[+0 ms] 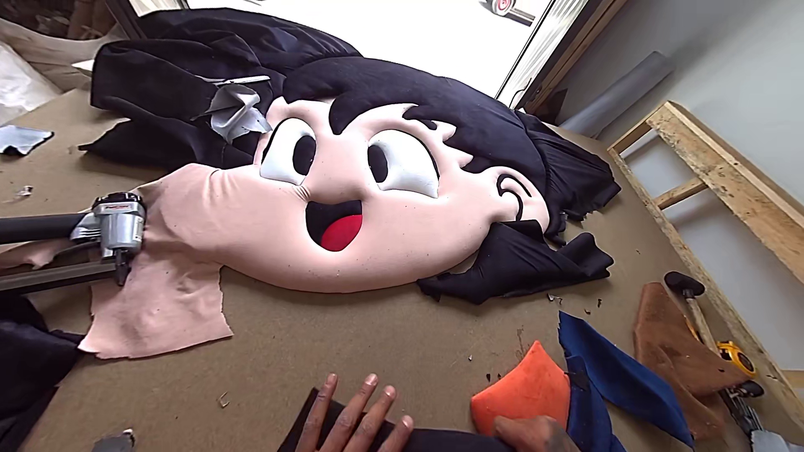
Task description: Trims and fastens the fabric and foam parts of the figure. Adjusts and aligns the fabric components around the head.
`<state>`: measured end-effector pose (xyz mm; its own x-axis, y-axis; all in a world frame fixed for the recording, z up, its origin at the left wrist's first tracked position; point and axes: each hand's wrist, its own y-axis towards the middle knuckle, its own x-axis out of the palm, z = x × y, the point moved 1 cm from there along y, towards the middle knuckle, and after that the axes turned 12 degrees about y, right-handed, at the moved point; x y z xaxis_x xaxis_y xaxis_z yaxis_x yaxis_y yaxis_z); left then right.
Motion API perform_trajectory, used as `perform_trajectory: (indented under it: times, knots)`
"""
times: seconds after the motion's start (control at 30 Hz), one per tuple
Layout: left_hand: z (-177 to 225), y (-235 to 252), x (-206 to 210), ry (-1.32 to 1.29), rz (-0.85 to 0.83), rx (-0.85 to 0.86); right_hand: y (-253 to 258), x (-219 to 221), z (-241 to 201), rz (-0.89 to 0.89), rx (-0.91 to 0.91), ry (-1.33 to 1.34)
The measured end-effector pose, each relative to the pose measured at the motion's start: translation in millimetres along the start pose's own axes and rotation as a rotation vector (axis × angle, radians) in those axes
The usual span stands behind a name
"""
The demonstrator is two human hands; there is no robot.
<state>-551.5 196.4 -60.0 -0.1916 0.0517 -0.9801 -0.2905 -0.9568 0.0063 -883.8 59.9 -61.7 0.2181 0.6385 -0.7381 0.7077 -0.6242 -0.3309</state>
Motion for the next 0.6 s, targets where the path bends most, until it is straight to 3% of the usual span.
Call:
perform_trajectory:
  times: [0.1, 0.27, 0.43, 0.6]
  knots:
    - [-8, 16, 12, 0.023, -0.048, -0.09, 34, -10, 1, 0.001, -0.157, -0.064]
    - [-47, 4, 7, -0.001, 0.087, -0.258, 82, -68, 37, 0.145, -0.341, 0.142]
    - [-106, -35, 7, 0.04, 0.139, -0.534, 147, -120, 101, 0.377, -0.39, -0.244]
    - [-120, -46, 27, 0.162, 0.083, -0.601, 195, -151, 140, 0.351, -0.454, -0.423]
